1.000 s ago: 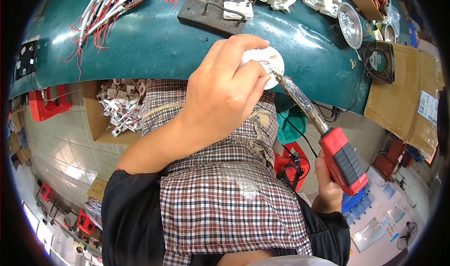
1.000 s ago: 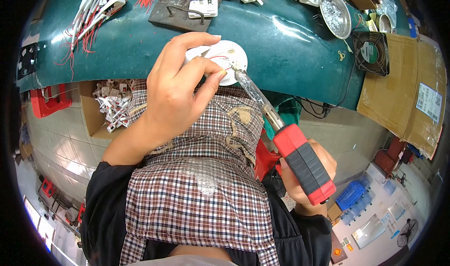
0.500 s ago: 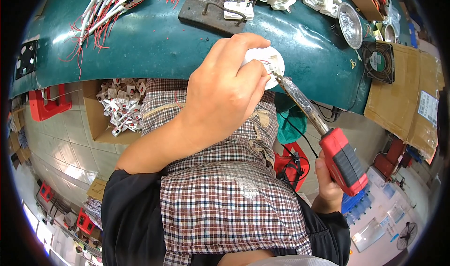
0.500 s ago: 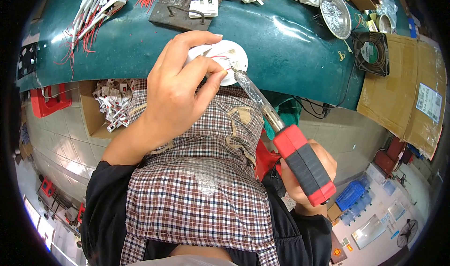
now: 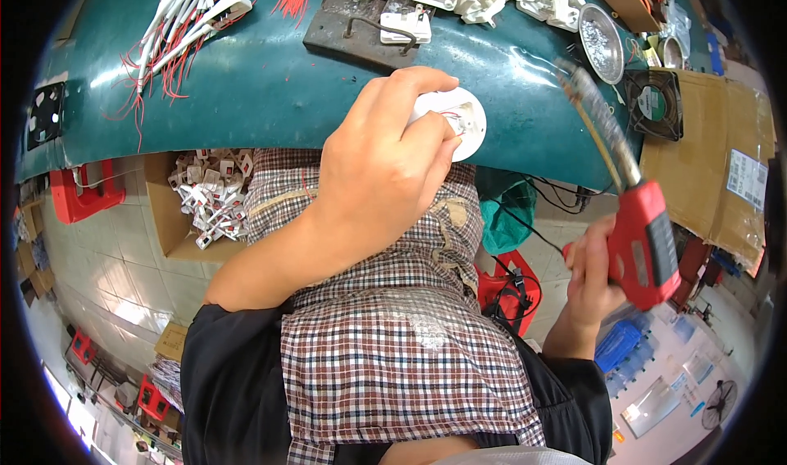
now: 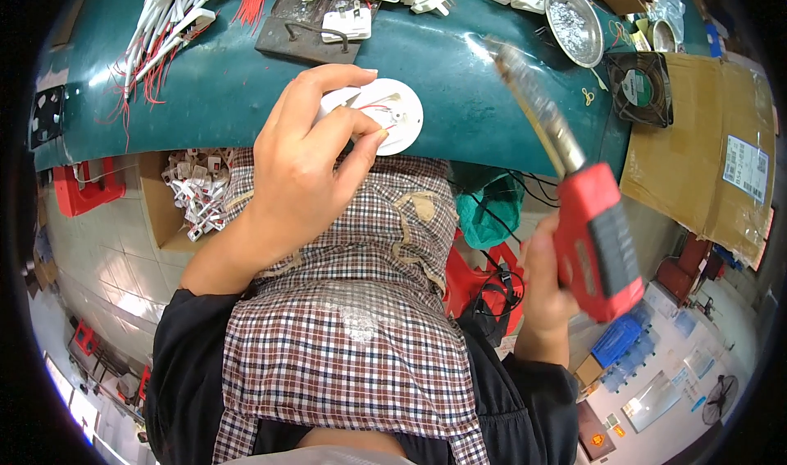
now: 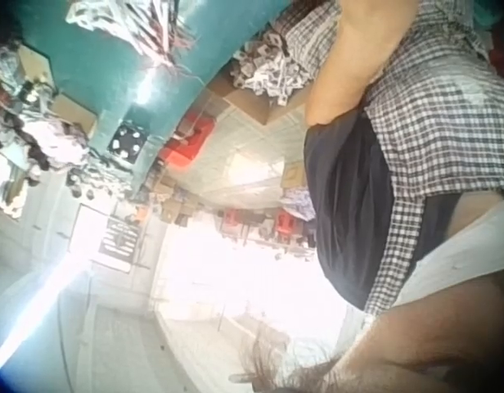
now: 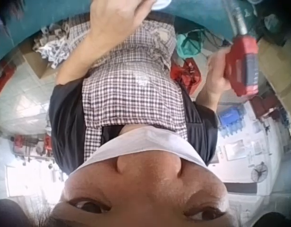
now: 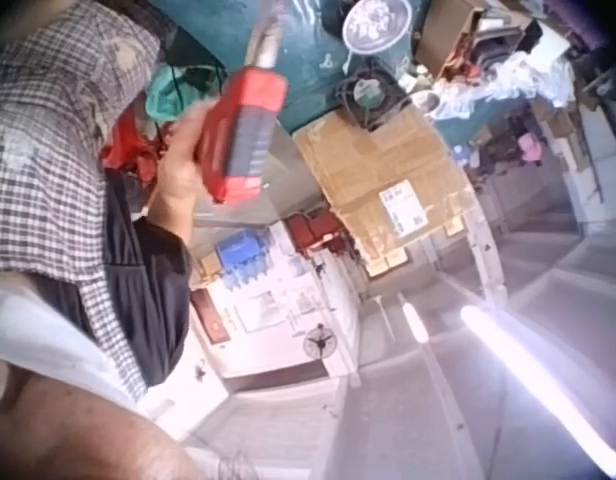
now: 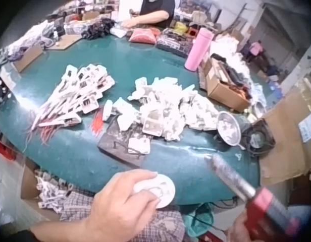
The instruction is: Soldering electrical wires and components inside plastic housings for light fixtures.
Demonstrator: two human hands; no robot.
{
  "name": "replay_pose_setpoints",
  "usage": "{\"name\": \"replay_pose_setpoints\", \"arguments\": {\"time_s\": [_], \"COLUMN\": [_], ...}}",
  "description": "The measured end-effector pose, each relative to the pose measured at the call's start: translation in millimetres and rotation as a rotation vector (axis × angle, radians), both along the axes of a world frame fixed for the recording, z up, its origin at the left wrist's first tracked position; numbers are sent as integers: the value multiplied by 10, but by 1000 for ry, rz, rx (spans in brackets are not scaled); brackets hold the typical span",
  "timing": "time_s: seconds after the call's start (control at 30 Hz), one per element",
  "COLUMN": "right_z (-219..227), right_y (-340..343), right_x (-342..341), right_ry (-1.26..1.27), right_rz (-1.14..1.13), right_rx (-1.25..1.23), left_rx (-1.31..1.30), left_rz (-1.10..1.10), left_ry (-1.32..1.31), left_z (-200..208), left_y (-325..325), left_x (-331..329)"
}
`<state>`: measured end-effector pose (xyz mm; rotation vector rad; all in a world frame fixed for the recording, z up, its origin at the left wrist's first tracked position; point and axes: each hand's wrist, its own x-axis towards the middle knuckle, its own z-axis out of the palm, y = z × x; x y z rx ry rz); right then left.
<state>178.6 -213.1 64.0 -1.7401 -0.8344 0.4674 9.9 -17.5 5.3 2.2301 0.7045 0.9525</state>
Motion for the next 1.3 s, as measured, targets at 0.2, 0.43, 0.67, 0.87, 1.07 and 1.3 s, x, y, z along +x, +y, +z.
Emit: {"name": "replay_pose_setpoints", "arguments": {"time_s": [0.2,0.43,0.67,0.87,1.07,1.3], "right_z": [-423,-1017,-1114,-1075,-1008,-1050], "right_y": [850,1900,1946,1361,958,1018], "right_x": [294,721,717,822,854,700], "right_ry": [-210,-835,-905,-797,-737,-589], "right_rz": [-86,168,214,235,298,105], "right_rx": [116,154,226,166,77,73], "left_rx": [-9,66,-20,-41,-29,5], "left_rz": [-14,-22,-13,-27,-21,-14], "left_ry": [19,31,37,52,35,49], "left_z": [18,30,1,25,13,-15], "left_y": [28,22,-4,29,31,26], "left_x": [1,9,-5,-10,5,15]}}
